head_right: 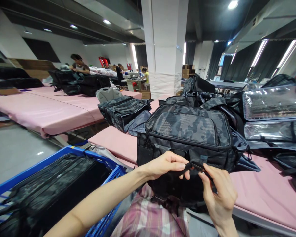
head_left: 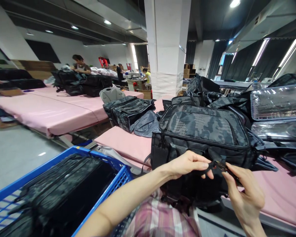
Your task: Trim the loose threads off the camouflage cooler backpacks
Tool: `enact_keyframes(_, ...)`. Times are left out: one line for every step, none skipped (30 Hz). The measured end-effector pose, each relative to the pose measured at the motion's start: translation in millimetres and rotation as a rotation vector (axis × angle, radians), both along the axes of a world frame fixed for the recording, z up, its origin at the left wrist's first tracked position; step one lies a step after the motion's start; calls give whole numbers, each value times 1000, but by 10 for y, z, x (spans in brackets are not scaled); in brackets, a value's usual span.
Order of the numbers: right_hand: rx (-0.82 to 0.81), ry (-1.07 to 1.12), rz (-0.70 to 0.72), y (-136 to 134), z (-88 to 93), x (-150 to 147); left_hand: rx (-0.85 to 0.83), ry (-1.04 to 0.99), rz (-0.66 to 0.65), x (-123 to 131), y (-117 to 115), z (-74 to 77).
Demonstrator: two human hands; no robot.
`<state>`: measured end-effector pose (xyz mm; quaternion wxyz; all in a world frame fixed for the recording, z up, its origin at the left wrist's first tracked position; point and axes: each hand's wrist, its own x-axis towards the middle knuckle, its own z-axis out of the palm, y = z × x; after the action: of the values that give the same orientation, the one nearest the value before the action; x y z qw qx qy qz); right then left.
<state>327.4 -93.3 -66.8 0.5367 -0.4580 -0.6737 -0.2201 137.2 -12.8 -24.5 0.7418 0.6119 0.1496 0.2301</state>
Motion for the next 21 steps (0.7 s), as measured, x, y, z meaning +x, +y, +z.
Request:
enact_keyframes(5,-15,11,8,4,-11,3,3,0,-1,-3,6)
enact_keyframes(11,-25,18,15,7,-20,5,5,-1,-4,-7,12)
enact_keyframes(13,-24,22,20,9,-25,7,7,-4,-8,-11,18)
enact_keyframes(11,-12,23,22,9,-25,5,8,-5,-13,-15,21)
enact_keyframes(2,11,20,21,7,-21,-1,9,-6,-19,-18,23)
enact_keyframes(-11,35,15,18,6,-16,-9,10,-4,-24,-20,23)
enact_keyframes(-23,54,12,13,5,-12,-19,12,-2,-27,-21,22)
enact_keyframes(-33,62,12,8,7,-11,-29,14,-1,-27,-22,20)
enact_keyframes(-40,53,14,3,12,-14,-39,14,-1,-24,-21,17)
enact_keyframes(-39,32,16,0,20,-22,-50,14,-2,-17,-20,14)
enact_keyframes(-33,4,20,-3,28,-33,-65,14,5,-6,-20,12)
enact_keyframes(-26,-20,23,-5,38,-45,-82,16,28,7,-20,10)
enact_keyframes(-24,-36,23,-7,46,-54,-103,15,73,23,-22,9)
enact_keyframes(-24,-37,16,-11,52,-60,-127,10,135,39,-26,9)
enact_keyframes(-28,-24,4,-18,56,-60,-152,5,204,54,-32,9)
enact_keyframes(-33,-3,-9,-27,57,-55,-170,-2,270,67,-40,9)
enact_keyframes(-37,13,-24,-39,58,-45,-183,-11,325,78,-50,8)
enact_keyframes(-32,22,-39,-52,58,-34,-189,-19,363,88,-62,6)
enact_keyframes(-23,16,-48,-64,60,-23,-188,-26,388,97,-73,3)
enact_keyframes(-13,-3,-52,-75,65,-16,-177,-28,403,106,-84,-2)
enact_keyframes(-5,-34,-53,-83,73,-15,-158,-31,415,117,-92,-7)
